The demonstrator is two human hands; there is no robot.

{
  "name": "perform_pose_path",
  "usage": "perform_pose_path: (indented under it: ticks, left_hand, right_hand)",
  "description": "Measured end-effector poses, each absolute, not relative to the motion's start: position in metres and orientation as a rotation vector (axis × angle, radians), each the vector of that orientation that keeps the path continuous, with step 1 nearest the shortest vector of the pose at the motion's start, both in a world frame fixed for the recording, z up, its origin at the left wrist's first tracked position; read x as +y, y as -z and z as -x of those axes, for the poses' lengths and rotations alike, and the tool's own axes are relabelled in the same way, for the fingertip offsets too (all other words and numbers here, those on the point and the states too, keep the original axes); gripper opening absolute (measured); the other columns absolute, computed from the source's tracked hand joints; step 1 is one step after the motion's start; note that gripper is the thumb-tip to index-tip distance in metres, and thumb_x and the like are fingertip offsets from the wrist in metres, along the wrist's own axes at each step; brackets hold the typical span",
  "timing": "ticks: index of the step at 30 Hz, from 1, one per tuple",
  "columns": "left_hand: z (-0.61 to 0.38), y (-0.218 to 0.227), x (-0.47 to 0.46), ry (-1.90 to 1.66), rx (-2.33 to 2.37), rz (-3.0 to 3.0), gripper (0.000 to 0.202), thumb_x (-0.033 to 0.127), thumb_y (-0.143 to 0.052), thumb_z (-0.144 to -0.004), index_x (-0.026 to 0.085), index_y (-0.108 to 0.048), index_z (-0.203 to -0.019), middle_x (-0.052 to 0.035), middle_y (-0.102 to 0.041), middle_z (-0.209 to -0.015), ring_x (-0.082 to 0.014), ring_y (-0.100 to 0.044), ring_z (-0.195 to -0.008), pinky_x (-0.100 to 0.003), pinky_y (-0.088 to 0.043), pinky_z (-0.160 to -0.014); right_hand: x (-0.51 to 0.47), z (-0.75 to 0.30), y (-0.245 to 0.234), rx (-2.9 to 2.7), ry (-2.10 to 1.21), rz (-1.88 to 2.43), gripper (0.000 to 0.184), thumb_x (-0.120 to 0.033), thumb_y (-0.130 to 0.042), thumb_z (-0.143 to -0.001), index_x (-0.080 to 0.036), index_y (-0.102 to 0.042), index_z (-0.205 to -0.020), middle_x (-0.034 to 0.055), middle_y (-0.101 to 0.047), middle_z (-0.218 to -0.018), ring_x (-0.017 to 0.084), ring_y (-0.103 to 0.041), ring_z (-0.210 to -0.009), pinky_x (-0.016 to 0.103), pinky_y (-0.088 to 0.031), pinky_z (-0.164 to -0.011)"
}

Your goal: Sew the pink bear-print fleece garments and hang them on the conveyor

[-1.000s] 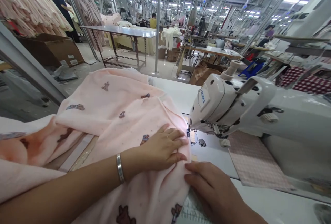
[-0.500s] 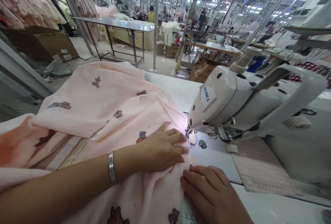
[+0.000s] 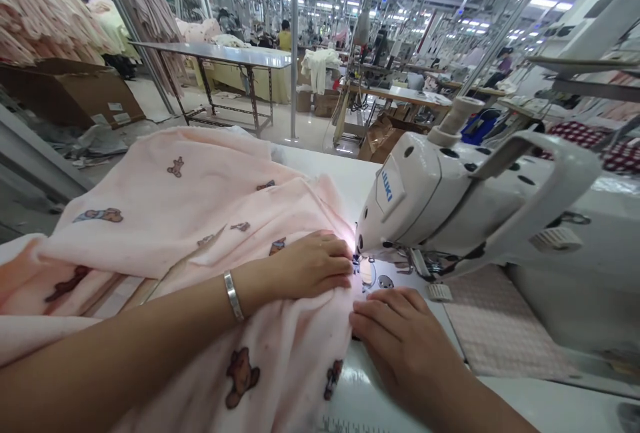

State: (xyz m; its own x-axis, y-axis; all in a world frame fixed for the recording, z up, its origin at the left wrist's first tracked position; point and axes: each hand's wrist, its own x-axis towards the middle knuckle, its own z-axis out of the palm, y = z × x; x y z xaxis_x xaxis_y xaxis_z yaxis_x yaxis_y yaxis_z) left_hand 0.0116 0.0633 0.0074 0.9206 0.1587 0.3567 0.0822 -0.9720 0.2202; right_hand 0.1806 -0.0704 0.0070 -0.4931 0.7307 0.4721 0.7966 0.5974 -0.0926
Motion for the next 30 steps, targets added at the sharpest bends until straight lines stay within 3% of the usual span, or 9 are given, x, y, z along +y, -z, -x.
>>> perform_pose_path:
  ticks: [11, 24, 30]
  left_hand:
    - [-0.014, -0.008, 0.075, -0.621, 0.155, -2.859, 0.024, 0.026, -0.043, -0.093, 0.016, -0.061, -0.081, -0.0060, -0.058, -0.088, -0.0172, -0.050, -0.082, -0.031, -0.038, -0.080]
    - [-0.015, -0.010, 0.082, -0.681, 0.152, -2.819, 0.020, 0.020, -0.047, -0.091, 0.016, -0.058, -0.075, -0.0041, -0.058, -0.083, -0.0157, -0.051, -0.082, -0.028, -0.039, -0.081]
    - [-0.015, -0.010, 0.089, -0.680, 0.197, -2.824, 0.016, 0.022, -0.052, -0.089, 0.017, -0.058, -0.075, -0.0025, -0.060, -0.086, -0.0159, -0.051, -0.085, -0.028, -0.039, -0.083]
  right_hand:
    - [-0.061, -0.182, -0.006, -2.347, 0.153, 1.252, 0.020, -0.009, -0.044, -0.085, -0.017, -0.062, -0.089, 0.0031, -0.065, -0.089, 0.019, -0.053, -0.086, 0.034, -0.035, -0.078]
    - [-0.056, -0.182, -0.007, -2.373, 0.237, 1.308, 0.019, -0.017, -0.044, -0.089, -0.017, -0.062, -0.093, 0.0037, -0.066, -0.097, 0.020, -0.053, -0.087, 0.032, -0.039, -0.071]
    - [-0.054, -0.183, -0.006, -2.427, 0.283, 1.355, 0.022, -0.022, -0.042, -0.091, -0.018, -0.060, -0.104, 0.0054, -0.064, -0.100, 0.020, -0.052, -0.087, 0.034, -0.040, -0.072]
